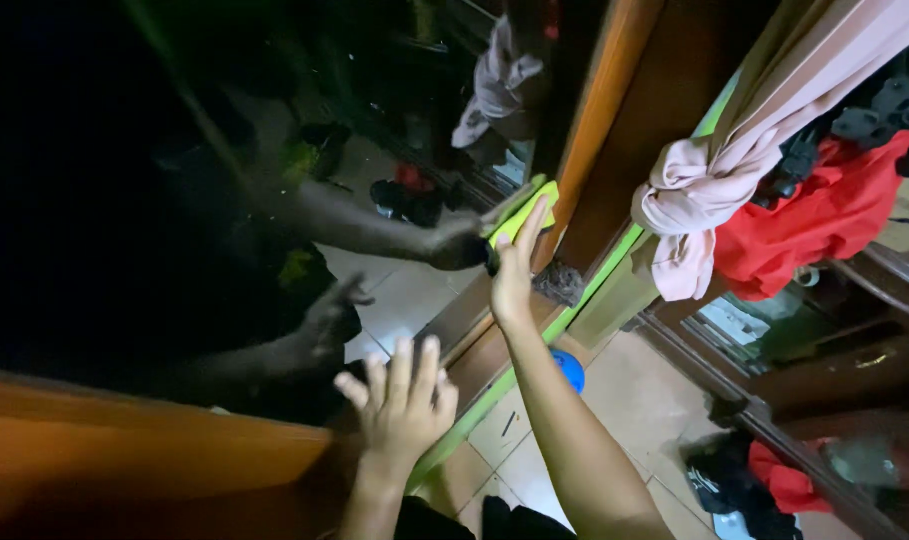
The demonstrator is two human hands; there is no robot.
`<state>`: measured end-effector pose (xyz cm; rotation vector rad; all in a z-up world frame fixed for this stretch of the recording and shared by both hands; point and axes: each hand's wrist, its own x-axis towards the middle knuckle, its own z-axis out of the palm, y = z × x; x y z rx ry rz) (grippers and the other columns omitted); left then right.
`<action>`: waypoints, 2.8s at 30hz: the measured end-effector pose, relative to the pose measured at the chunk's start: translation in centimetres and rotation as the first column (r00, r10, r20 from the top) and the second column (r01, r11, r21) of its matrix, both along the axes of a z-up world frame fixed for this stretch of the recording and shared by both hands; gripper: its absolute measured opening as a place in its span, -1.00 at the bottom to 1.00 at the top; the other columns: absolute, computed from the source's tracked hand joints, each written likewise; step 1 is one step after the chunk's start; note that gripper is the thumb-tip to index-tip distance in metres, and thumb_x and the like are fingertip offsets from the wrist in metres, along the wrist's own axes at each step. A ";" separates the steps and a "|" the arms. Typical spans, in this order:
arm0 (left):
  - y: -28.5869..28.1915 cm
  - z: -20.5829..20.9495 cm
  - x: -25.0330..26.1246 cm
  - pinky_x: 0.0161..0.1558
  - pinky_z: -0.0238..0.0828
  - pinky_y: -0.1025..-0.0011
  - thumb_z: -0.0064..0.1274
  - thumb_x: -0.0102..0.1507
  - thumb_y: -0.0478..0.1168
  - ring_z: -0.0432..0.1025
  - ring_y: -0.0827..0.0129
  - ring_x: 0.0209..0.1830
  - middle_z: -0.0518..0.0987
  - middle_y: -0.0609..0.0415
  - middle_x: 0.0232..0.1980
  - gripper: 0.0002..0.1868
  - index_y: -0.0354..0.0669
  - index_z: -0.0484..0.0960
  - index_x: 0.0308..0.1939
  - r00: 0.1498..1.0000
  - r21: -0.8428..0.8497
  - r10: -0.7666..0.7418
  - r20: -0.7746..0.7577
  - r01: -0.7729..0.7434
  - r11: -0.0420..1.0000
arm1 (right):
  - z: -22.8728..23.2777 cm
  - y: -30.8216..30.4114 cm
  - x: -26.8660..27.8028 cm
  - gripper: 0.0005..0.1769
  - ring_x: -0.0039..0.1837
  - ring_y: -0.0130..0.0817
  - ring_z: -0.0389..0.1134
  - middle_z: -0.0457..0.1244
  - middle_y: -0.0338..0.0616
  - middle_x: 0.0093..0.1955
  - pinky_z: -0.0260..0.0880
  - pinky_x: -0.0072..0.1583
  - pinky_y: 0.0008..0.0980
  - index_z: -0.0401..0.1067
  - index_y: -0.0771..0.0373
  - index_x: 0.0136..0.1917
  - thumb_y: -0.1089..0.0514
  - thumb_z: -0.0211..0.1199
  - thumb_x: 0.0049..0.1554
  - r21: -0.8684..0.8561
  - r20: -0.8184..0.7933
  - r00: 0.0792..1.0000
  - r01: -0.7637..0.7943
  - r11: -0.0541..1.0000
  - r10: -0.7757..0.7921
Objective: The person wipes a single window pane and its wooden frame using a yellow cloth. They clean the glass surface and the surrounding frame edges, moving the cloth across different sections of the window.
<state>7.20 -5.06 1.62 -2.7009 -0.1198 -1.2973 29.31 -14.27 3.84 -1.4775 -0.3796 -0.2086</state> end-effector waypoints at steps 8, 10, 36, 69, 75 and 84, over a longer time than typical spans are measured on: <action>0.0 1.7 5.7 0.49 -0.83 -0.36 -0.15 0.13 -0.02 -0.36 0.06 0.72 0.11 0.49 0.66 -0.23 0.60 0.35 0.48 0.960 0.226 0.257 0.108 -0.276 0.934 | -10.2 0.0 1.1 -0.19 0.66 0.16 -0.37 -0.34 0.18 0.65 -0.41 0.58 0.12 -0.23 -0.14 0.67 -0.04 -0.08 0.21 0.049 -0.523 0.846 0.148 0.988 -0.100; 0.2 1.2 6.3 0.48 -0.80 -0.38 -0.16 0.14 0.00 -0.36 0.05 0.71 0.11 0.53 0.66 -0.23 0.65 0.35 0.48 0.951 0.238 0.282 0.130 -0.306 0.922 | -9.0 0.3 1.7 -0.21 0.64 -0.02 -0.02 0.05 0.10 0.61 -0.12 0.56 0.00 0.13 -0.36 0.62 -0.35 0.10 0.14 -0.015 -0.746 0.645 0.231 0.973 -0.165; 0.4 0.8 6.5 0.47 -0.80 -0.39 -0.20 0.21 0.06 -0.34 0.00 0.71 0.10 0.43 0.67 -0.30 0.63 0.35 0.49 0.941 0.305 0.293 0.168 -0.332 0.893 | -6.0 1.8 -4.8 0.01 0.71 0.14 -0.71 -0.71 0.06 0.74 -0.49 0.61 0.15 -0.35 0.11 0.74 0.27 -0.04 0.12 0.109 -0.089 0.994 -0.060 0.992 0.070; 0.6 1.4 4.0 0.57 -0.72 -0.16 -0.16 0.31 -0.14 0.06 0.08 0.64 0.44 0.17 0.51 -0.46 0.16 0.57 0.38 0.987 0.210 0.044 0.154 -0.076 0.975 | -4.4 1.9 -8.0 -0.17 0.72 0.16 -0.62 -0.55 0.22 0.74 -0.62 0.60 0.15 -0.35 0.18 0.73 0.21 -0.01 0.34 -0.018 0.066 0.994 -0.083 0.996 0.084; 1.4 -0.3 -0.7 0.52 -0.67 -0.29 0.00 0.30 -0.10 0.09 -0.08 0.60 0.38 0.08 0.52 -0.45 0.19 0.57 0.40 0.996 0.114 0.057 -0.075 -0.048 0.992 | -14.7 1.8 -8.1 -0.12 0.74 -0.27 -0.69 -0.65 -0.17 0.75 -0.59 0.64 -0.04 -0.54 0.06 0.69 -0.24 -0.18 0.35 -0.003 -0.217 0.971 -0.103 0.995 0.100; 3.4 -0.2 -2.5 0.50 -0.88 -0.24 0.04 0.32 -0.04 -0.18 0.19 0.68 0.23 0.14 0.61 -0.45 0.29 0.64 0.43 0.936 0.169 0.351 -0.015 -0.344 0.924 | -1.5 4.2 -11.9 -0.27 0.75 -0.10 -0.81 -0.72 -0.05 0.75 -0.80 0.65 0.01 -0.51 0.12 0.71 -0.01 -0.24 0.47 -0.136 0.179 0.979 -0.074 0.988 0.098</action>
